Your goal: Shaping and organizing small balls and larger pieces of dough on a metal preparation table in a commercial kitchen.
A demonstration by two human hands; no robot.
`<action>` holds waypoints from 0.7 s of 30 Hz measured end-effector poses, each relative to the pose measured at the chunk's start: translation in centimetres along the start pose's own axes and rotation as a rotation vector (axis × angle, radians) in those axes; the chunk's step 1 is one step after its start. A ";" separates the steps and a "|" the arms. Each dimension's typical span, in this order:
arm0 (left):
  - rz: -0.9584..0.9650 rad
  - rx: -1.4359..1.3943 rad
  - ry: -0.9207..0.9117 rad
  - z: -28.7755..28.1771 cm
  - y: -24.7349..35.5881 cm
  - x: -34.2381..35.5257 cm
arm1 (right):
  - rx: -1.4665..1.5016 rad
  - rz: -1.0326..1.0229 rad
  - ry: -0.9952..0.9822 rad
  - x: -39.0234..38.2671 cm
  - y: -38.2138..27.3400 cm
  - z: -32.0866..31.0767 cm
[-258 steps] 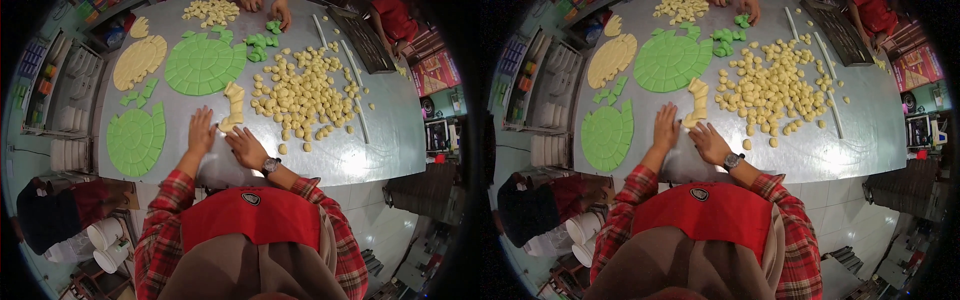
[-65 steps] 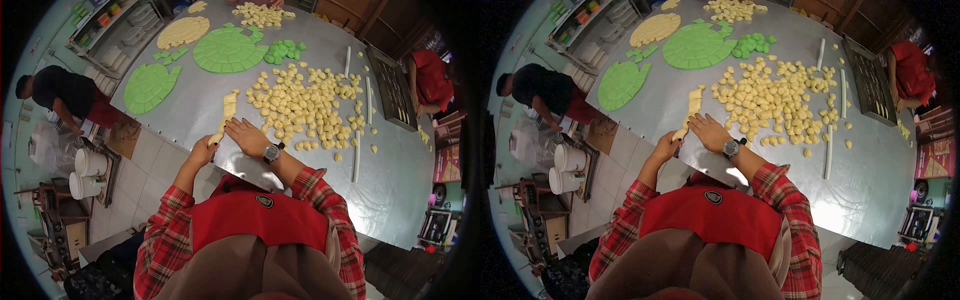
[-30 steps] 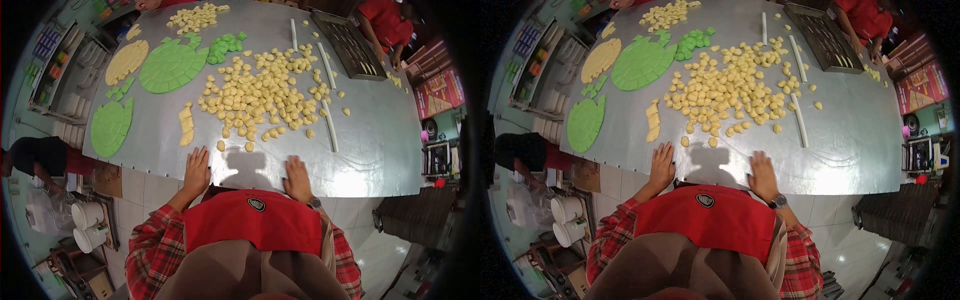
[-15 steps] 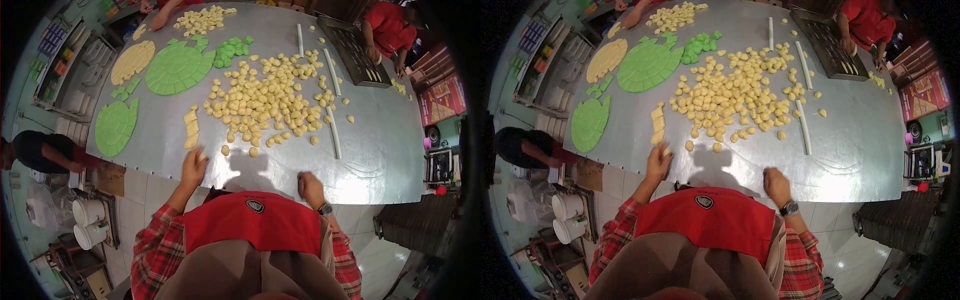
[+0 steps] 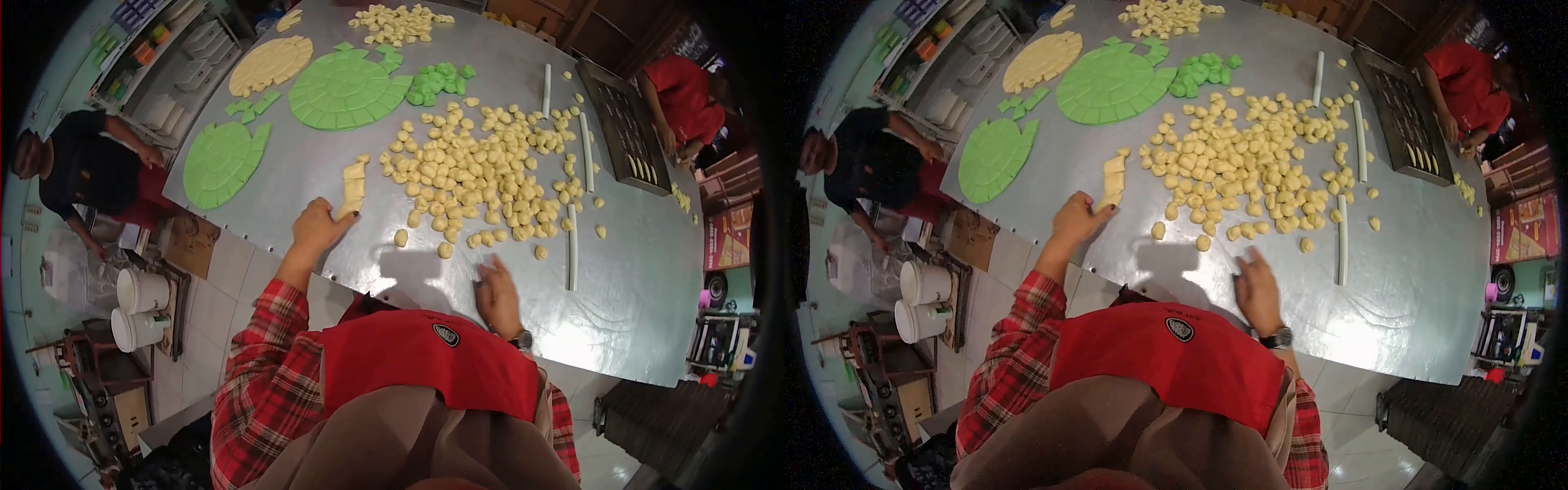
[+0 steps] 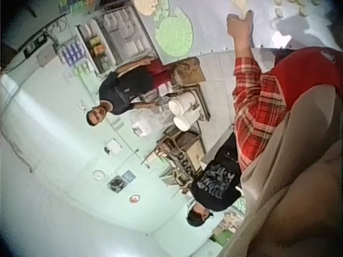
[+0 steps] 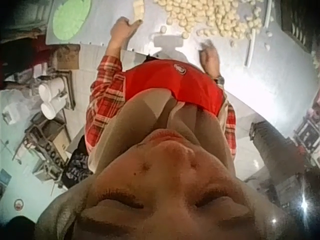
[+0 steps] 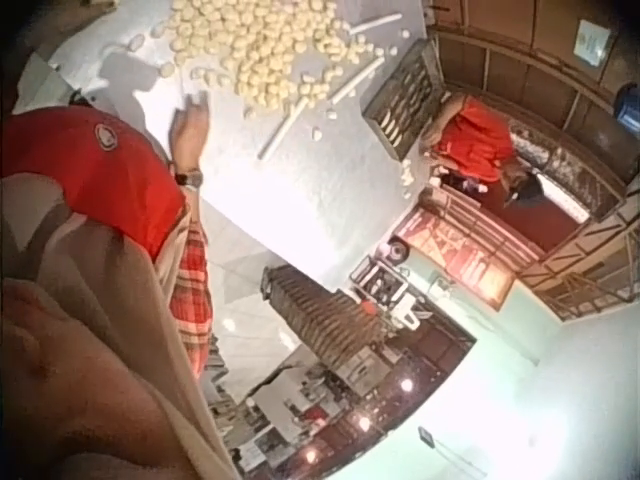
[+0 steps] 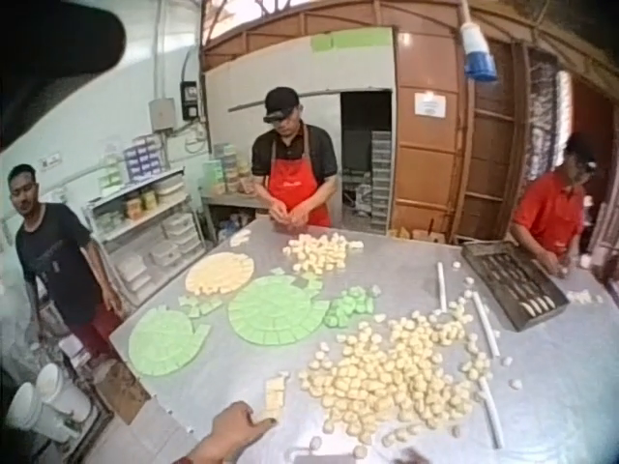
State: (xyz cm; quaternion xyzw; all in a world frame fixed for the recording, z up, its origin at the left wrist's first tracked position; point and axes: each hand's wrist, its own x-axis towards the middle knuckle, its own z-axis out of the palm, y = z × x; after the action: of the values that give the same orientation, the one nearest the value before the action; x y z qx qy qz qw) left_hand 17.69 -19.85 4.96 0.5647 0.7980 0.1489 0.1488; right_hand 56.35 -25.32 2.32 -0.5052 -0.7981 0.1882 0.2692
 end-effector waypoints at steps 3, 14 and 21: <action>0.145 0.064 0.079 2.7 -0.3 0.8 | 0.128 -0.070 -0.150 1.3 -3.3 2.4; -0.274 -0.632 -0.521 0.7 -7.7 -5.3 | 0.078 -0.160 -0.229 1.0 -3.9 3.0; 0.189 -0.732 -0.782 0.8 4.0 -8.2 | 0.363 -0.323 -0.432 6.7 -10.8 3.0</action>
State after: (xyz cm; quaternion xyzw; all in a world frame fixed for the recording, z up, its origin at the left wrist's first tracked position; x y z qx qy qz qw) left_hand 24.00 -26.27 6.43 0.5583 0.5250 0.2088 0.6075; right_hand 44.53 -23.87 7.77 -0.2641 -0.8600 0.3851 0.2057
